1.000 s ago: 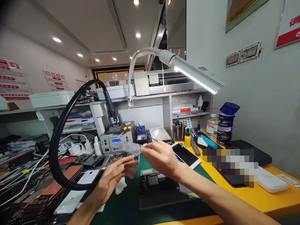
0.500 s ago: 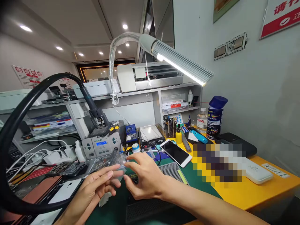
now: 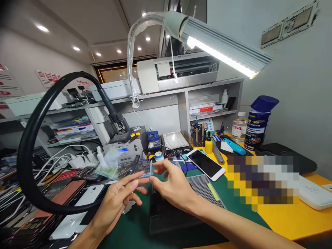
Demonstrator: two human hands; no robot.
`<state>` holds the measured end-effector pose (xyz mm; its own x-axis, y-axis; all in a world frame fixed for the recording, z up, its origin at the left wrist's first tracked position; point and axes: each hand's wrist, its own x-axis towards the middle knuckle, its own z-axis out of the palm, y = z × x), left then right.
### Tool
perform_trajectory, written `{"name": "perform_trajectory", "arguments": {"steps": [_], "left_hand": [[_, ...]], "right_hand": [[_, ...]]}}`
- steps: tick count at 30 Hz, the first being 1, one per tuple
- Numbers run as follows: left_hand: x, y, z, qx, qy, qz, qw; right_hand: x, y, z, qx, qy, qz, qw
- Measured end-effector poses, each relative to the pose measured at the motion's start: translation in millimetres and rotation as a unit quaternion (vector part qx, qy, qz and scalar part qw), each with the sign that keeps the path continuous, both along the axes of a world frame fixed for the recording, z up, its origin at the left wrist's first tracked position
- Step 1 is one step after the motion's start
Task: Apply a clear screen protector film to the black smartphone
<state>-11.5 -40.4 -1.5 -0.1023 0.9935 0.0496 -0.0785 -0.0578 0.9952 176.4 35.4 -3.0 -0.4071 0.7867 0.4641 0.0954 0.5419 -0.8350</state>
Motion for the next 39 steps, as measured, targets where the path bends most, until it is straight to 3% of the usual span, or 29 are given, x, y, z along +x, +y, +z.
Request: {"name": "perform_trajectory", "arguments": {"steps": [7, 12, 14, 18, 21, 27, 31, 39], "left_hand": [[-1.2, 0.1, -5.0, 0.033, 0.033, -0.027, 0.999], [-1.7, 0.1, -6.1, 0.045, 0.035, -0.045, 0.997], [-1.4, 0.1, -5.5, 0.048, 0.038, -0.051, 0.997], [-0.1, -0.4, -3.6, 0.054, 0.041, -0.063, 0.996], [1.0, -1.4, -2.9, 0.06, 0.052, -0.066, 0.995], [4.2, -0.6, -4.9, 0.058, 0.072, -0.054, 0.994], [4.7, 2.0, -8.7, 0.056, 0.071, -0.047, 0.995], [3.3, 4.5, -13.0, 0.055, 0.082, -0.041, 0.994]], "right_hand": [[-0.3, 7.5, 9.5, -0.229, 0.091, 0.095, 0.965], [1.4, 8.6, 12.3, -0.268, 0.081, 0.102, 0.954], [3.0, 9.5, 10.4, -0.236, 0.052, 0.103, 0.965], [6.8, 6.6, 6.8, -0.085, -0.067, 0.045, 0.993], [7.5, 1.6, 5.6, -0.001, -0.127, 0.006, 0.992], [5.6, -0.8, 0.3, 0.144, -0.142, -0.003, 0.979], [5.2, 0.7, -4.6, 0.188, -0.141, -0.002, 0.972], [4.6, 3.4, -13.6, 0.208, -0.116, -0.018, 0.971]]}}
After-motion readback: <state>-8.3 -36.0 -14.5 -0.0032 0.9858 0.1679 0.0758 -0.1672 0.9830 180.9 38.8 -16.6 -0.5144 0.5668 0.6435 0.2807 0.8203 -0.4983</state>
